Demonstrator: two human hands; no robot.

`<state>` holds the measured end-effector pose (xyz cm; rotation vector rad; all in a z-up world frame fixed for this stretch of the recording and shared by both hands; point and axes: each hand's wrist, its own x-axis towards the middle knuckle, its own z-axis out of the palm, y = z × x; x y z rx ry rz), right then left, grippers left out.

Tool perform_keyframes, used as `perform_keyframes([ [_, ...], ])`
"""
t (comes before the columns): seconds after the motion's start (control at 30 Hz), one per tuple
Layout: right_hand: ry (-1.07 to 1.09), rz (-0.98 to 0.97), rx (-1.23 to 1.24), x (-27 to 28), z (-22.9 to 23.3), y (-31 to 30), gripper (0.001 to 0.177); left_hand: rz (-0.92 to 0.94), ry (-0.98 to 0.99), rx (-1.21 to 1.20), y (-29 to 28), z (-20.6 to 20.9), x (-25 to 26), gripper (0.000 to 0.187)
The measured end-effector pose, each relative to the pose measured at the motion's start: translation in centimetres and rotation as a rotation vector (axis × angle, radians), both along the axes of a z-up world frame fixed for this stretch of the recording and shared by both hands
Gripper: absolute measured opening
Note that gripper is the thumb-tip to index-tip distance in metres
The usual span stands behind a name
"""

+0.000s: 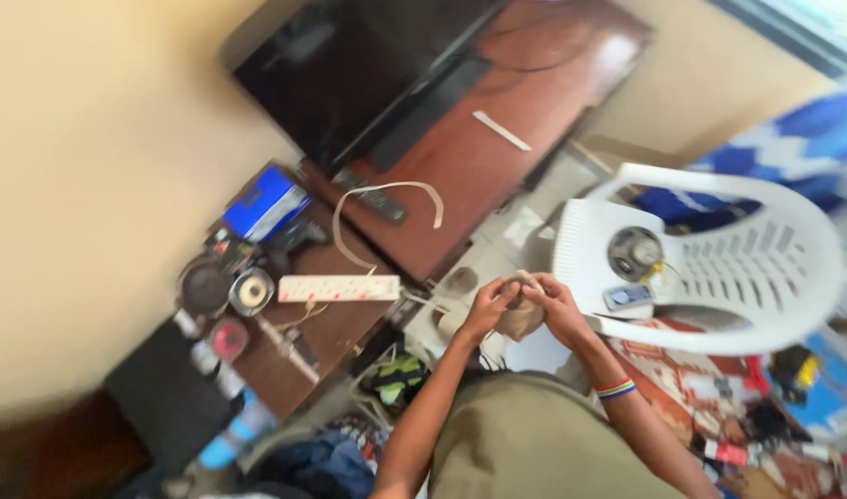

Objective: The person wipes the cone and rim of a speaker driver with a cloth, then wipes a second speaker driver, a blue speaker box, and a power strip on the desk. They also wipe a small white card-like object while standing in the room.

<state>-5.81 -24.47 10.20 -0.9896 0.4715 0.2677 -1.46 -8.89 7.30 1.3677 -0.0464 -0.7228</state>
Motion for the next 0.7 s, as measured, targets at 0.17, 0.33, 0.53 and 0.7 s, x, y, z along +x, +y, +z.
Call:
perform_keyframes([
  [0.17,-0.083,0.005,-0.247,-6.5,1.2,-2.9,0.02,-0.133,-0.057,-0.041,-2.2,4.1,-4.3,0.03],
  [0.33,-0.131,-0.159,-0.4,-13.5,2.0,-4.2,0.02,-0.267,-0.119,0.303,-4.8,7.3,-8.9,0.028],
  [0.53,-0.044,-0.395,-0.887,-19.9,3.7,-4.9,0.021,-0.519,-0.181,0.255,-6.4,8.5,-11.0,0.03],
  [0.7,-0.071,-0.68,-0.679,-21.1,6.7,-5.6,0.019,-0.58,0.282,-0.17,-8.3,9.0,-11.5,0.024],
])
